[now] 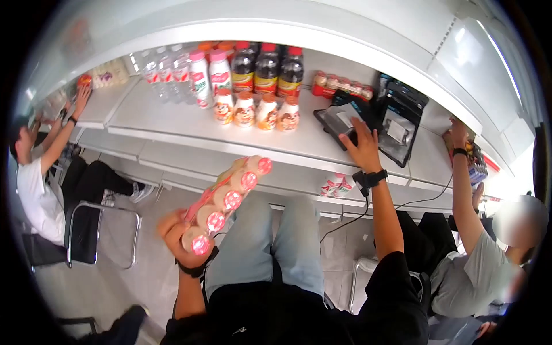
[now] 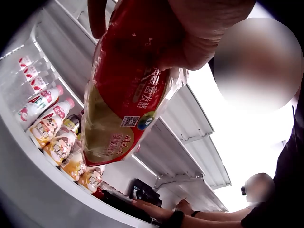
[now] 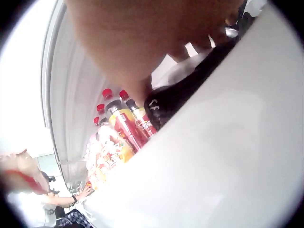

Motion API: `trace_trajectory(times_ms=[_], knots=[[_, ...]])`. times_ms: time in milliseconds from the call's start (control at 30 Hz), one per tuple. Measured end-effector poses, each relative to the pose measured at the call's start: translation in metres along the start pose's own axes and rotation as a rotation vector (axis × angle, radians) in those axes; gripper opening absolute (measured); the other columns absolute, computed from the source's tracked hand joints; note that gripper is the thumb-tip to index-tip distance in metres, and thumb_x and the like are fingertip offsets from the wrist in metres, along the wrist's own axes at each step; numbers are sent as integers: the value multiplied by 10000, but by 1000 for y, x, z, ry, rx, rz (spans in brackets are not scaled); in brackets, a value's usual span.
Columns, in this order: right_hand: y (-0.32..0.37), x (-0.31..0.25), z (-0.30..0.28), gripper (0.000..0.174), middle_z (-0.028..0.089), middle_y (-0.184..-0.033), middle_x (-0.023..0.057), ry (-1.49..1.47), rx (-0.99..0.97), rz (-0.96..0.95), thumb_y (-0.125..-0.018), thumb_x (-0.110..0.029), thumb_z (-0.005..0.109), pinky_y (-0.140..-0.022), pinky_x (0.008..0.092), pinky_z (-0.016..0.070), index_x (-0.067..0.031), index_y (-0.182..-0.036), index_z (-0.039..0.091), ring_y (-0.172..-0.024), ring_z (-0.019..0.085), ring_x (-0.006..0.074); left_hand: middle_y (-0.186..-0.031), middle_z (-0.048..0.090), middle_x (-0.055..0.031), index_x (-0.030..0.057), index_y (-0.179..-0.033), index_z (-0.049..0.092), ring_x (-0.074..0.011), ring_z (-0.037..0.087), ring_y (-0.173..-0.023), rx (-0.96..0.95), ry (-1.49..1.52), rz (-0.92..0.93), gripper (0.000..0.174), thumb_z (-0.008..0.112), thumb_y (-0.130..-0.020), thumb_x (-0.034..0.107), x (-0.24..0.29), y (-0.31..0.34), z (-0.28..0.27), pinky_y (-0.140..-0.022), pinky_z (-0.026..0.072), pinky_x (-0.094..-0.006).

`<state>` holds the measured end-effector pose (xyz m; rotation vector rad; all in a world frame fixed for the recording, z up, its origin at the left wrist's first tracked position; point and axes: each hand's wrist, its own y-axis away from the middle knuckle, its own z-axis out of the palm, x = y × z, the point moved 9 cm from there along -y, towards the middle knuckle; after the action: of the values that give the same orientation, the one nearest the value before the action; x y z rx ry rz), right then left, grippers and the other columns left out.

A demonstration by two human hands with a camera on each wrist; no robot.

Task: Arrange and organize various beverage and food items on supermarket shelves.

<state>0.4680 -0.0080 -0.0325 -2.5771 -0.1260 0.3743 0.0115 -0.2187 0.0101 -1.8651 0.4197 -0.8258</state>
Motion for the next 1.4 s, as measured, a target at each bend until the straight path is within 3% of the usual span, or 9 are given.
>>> trace_trajectory(times_ms=[200,233,333,400,600,767,867,1033,1400], knots=[[28,-71,-40,625,482,-1411,153,-115,282,-136,-844,-288,716,-1143,547,176,-51,-1369,472,-1396,337,365,-1096,555,-150,47,-1098,478,-268,565,-971,29,364,-245,459,727,-720,-27,-47,0,19,-906,440,-384],[36,-92,-49,595,500,-1382,149,-140,299,-187,-829,-193,724,-1118,498,258,-41,-1351,482,-1362,392,333,-1095,557,-149,48,-1094,482,-264,566,-975,21,359,-276,456,736,-721,-18,-53,-3,20,-910,438,-380],[45,-134,-31,597,508,-1377,139,-542,72,-146,-827,-165,726,-997,402,405,-36,-1354,478,-1213,531,274,-1076,563,-127,35,-1113,487,-230,565,-990,47,434,-299,473,756,-726,7,-72,-9,27,-914,442,-365],[45,-172,-9,598,508,-1383,125,-781,-107,-85,-870,-168,693,-786,280,490,-38,-1393,435,-1001,607,175,-1065,553,-103,18,-1135,481,-199,572,-979,45,441,-273,496,755,-723,-6,-84,-18,30,-893,468,-344],[16,-254,71,494,537,-1301,103,-1251,-296,11,-952,-168,610,-634,227,465,-23,-1381,413,-739,545,77,-1080,543,-76,9,-1182,472,-132,546,-1010,-81,842,-556,508,737,-749,4,-164,-59,59,-907,456,-298],[-15,-281,107,498,551,-1163,139,-917,-3,-44,-910,-132,648,-629,270,473,1,-1353,464,-712,554,153,-1214,514,-82,31,-1275,515,-156,553,-1078,-308,452,-317,533,751,-799,61,-237,-99,55,-879,481,-305],[-27,-315,120,518,517,-1148,147,-783,13,-97,-889,-102,658,-644,302,484,-8,-1361,468,-717,559,185,-1240,510,-96,53,-1309,517,-173,556,-1109,-307,447,-381,566,760,-799,82,-294,-99,62,-880,483,-303],[-26,-352,158,780,417,-1370,199,-932,-28,-137,-839,11,647,-685,261,531,-4,-1496,227,-951,616,190,-1168,638,-103,60,-1345,474,-204,621,-1040,-352,424,-606,625,769,-796,103,-364,-82,81,-953,478,-344],[-41,-365,166,769,320,-1428,214,-996,-108,-10,-806,-2,675,-732,280,538,14,-1471,290,-860,620,180,-1251,587,-154,43,-1389,395,-266,580,-1145,-227,438,-593,716,776,-794,162,-433,-100,148,-995,460,-358]])
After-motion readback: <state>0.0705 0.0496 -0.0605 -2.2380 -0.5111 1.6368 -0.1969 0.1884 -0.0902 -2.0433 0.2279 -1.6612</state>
